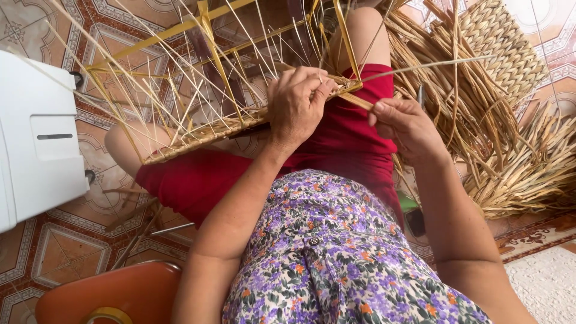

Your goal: The person weaves dried plant fibers around a rectangular frame by hand, then uses scissors to trim the excess fibers. After completing one side, the person flips the frame over and continues weaving fibers through the structure before trimming the remaining ends.

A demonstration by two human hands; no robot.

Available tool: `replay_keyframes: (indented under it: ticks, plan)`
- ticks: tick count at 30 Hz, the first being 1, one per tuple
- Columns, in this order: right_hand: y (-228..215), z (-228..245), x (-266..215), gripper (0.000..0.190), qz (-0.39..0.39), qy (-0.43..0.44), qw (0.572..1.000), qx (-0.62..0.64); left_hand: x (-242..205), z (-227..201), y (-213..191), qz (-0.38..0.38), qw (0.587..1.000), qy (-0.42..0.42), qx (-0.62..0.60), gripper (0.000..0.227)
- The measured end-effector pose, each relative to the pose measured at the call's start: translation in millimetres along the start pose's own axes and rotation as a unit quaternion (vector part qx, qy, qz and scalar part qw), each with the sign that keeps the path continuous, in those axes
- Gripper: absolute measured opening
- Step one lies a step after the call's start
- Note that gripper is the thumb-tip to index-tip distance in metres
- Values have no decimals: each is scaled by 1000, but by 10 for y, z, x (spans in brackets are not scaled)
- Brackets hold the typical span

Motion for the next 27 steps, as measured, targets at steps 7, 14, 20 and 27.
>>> replay_keyframes:
  ticks: [7,14,20,27]
  plan:
    - [589,230,-3,27,2,-72,997,-31,22,-379,-270,-48,993,91,53,21]
    - [410,510,203,18,-108,-137,977,-125,195,-222,-143,5,1000,-17,19,19]
    - [465,773,290,11,-84,-394,830,-385,322,-195,-124,43,995,-93,11,27]
    - [341,868,593,19,-28,-439,709,-552,317,-65,23,44,998,-39,-37,22]
Point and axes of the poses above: each hand's wrist, its own x-axis towards the middle knuckle, its own y-axis out of the palm, z = x × y, the point moved 6 cm from there along x, towards the middle knuckle, and after that the axes turned 4 degrees about z, right-handed, at the moved point
